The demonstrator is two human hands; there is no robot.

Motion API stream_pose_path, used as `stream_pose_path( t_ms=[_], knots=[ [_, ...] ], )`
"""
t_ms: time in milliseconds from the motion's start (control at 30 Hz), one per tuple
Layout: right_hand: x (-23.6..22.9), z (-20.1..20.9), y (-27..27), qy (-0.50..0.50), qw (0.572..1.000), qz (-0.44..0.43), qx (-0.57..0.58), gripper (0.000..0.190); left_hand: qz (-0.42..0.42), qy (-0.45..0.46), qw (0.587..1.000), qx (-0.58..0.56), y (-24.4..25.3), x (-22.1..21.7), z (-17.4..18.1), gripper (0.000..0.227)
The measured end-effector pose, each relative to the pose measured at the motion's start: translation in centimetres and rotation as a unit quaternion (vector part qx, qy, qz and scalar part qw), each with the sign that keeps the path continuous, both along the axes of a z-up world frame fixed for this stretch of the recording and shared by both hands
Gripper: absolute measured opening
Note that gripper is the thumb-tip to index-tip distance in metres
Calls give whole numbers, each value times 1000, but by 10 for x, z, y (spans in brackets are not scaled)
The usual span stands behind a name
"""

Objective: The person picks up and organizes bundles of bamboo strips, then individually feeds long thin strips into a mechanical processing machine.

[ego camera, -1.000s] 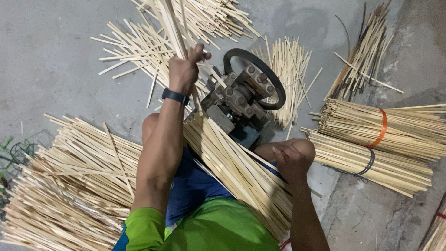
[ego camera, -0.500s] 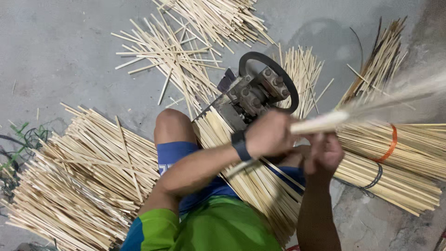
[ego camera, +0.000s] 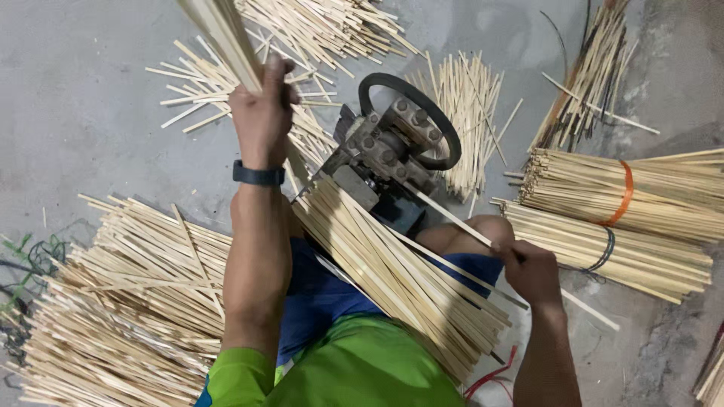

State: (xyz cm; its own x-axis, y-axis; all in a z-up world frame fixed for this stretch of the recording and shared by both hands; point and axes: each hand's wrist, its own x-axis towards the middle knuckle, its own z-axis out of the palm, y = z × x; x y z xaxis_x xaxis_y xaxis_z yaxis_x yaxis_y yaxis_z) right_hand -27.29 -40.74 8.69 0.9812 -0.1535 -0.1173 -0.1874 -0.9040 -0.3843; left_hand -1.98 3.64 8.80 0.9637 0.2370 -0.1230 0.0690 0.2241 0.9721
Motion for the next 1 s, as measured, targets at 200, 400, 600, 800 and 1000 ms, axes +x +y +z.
stream_pose_path(
  t_ms=[200,400,600,800,1000],
  knots=[
    [9,4,34,59,993,-80,-58,22,15,121,992,-35,-9,11,-68,42],
    [33,-9,68,-181,977,112,-9,12,-26,166,983,-80,-18,14,-87,44],
    [24,-40,74,95,994,37,43,20,-25,168,982,-78,-14,14,-92,43],
    [0,-38,67,212,974,-30,67,24,-22,165,980,-107,-18,10,-90,39],
    [-28,13,5,177,963,-190,70,20,-13,151,981,-118,-15,6,-75,38]
  ],
)
